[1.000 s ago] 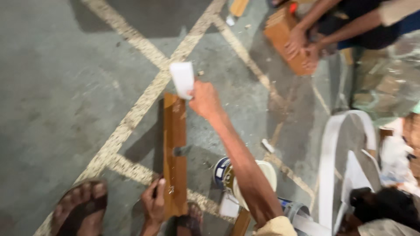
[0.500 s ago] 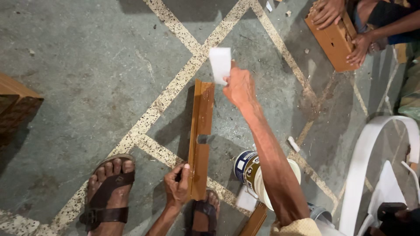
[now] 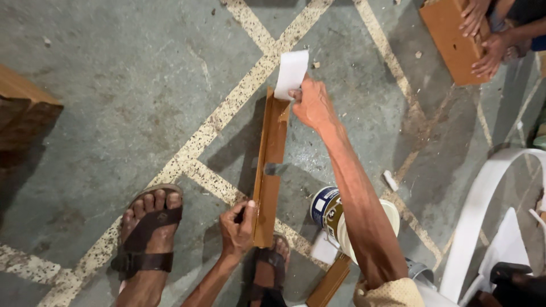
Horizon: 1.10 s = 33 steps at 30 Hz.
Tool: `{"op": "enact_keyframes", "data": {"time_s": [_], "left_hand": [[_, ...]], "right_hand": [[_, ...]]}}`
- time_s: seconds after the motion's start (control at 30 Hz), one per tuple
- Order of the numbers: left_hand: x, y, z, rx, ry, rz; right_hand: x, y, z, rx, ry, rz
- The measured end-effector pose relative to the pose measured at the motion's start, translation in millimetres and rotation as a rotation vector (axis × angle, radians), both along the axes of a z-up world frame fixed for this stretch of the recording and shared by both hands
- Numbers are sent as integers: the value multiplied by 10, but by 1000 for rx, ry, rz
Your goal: The person applies a white adhesive from a bucket onto narrow wooden strips using a white foam applicator. They repeatedly dip the applicator into the bucket and spread the glue along the length of each strip, handling them one at a time.
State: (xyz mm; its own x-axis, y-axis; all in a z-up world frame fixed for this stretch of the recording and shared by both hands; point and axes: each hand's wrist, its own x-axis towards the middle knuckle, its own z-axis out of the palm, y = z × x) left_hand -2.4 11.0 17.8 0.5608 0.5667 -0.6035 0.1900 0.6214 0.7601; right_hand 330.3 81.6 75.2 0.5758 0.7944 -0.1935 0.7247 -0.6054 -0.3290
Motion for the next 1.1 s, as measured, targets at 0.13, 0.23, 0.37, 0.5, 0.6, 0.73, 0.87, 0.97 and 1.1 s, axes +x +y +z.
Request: {"op": "enact_keyframes", "data": {"time_s": [0.13, 0.23, 0.37, 0.5, 0.6, 0.73, 0.87, 0.97, 1.1], "left_hand": [[3, -24, -11, -16, -10, 28], [-4, -57, -25, -19, -26, 51], [2, -72, -20, 32, -7, 46], [-16, -51, 6, 31, -39, 48], [-10, -57, 3, 18, -19, 59], [7, -103, -30, 20, 18, 64], [2, -143, -39, 48, -48, 87], [2, -144, -19, 63, -51, 74], [18, -110, -7, 48, -10, 51]], "right_hand": [[15, -74, -66, 11, 34, 50], [-36, -161, -92, -48, 56, 4], [-169, -308, -56, -30, 51, 27], [-418, -471, 38, -16, 122, -29], [-608, -603, 90, -2, 149, -50], [-817, -801, 129, 81, 182, -20], [-968, -936, 160, 107, 159, 33], [-1035, -998, 226, 110, 188, 30], [-1035, -1086, 342, -10, 402, -196]]}}
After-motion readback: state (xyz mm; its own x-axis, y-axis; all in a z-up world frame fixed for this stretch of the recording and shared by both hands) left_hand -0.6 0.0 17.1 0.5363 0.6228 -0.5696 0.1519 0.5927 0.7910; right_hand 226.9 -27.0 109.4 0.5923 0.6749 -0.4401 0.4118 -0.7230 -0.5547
